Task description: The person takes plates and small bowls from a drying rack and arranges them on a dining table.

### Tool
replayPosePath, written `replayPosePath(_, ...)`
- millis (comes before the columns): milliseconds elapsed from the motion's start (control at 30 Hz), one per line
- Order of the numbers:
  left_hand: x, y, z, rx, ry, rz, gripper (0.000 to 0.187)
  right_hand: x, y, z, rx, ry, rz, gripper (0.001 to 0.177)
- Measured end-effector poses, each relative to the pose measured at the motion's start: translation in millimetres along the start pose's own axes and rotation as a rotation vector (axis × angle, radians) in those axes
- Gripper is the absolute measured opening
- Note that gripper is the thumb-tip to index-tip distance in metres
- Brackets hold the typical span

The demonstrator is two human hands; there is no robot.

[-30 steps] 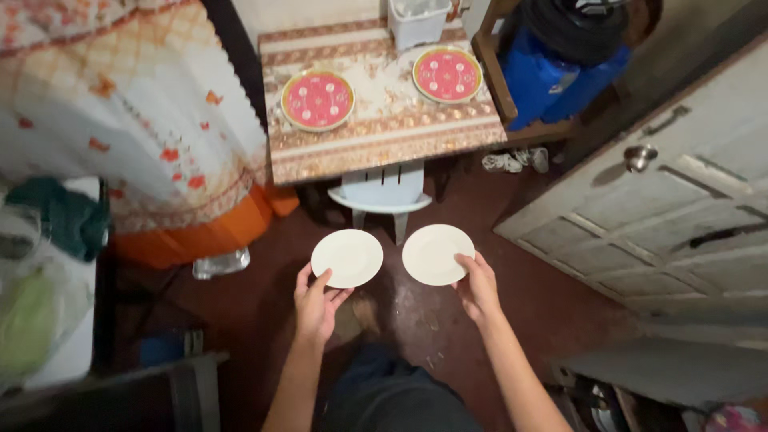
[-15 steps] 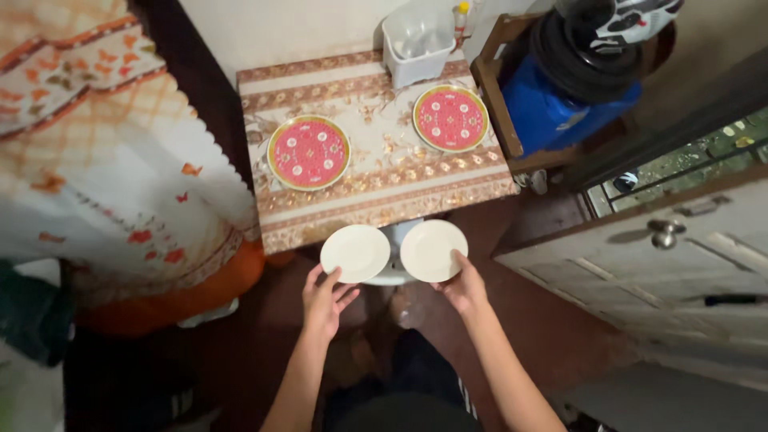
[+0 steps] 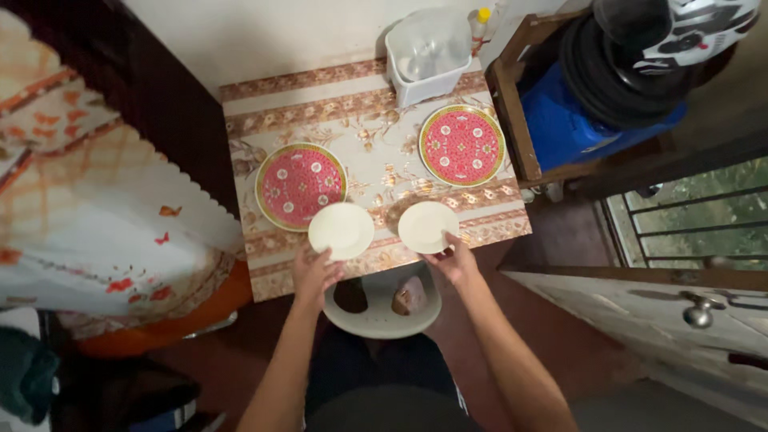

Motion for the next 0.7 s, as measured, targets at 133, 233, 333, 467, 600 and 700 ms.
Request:
replayPosePath(133,-31,-59,-21,0.010,-0.112,-0.070,0.043,1,-38,-28,-0.017,0.005,-0.073,0.049)
replayPosePath(233,-49,-121,-38,0.023,-0.190,-0.163,0.043,1,-72,-49,-0.072,0.195,0.010,0.042)
replayPosePath(333,-87,-167,-57,0.070,-0.182,-0.317,0.044,2,-99,-74,-0.109,0.192,0.090,0.034)
replayPosePath(467,-130,-221,-86,0.134,-0.154,-0.388,0.050,8,-135,-119,-0.099,0.287,0.159,0.029)
replayPosePath(600,-159,-273,-104,0.211,-0.202,-0.533,0.054,11,-170,-160,-0.105,0.149,0.156,0.029)
replayPosePath(700,-170,-308,-108,0.151,-0.362,-0.672,0.059,18,-192,-187,-0.077,0.161,0.205,0.032)
Point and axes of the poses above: each hand's wrist, its own y-axis away from the middle knuckle, its own z-axis out of the back of the hand, x = y × z, the point moved 4 cm from there along -y, towards the middle knuckle, and after that the axes turned 3 degrees about -x, right-handed, at the moved point
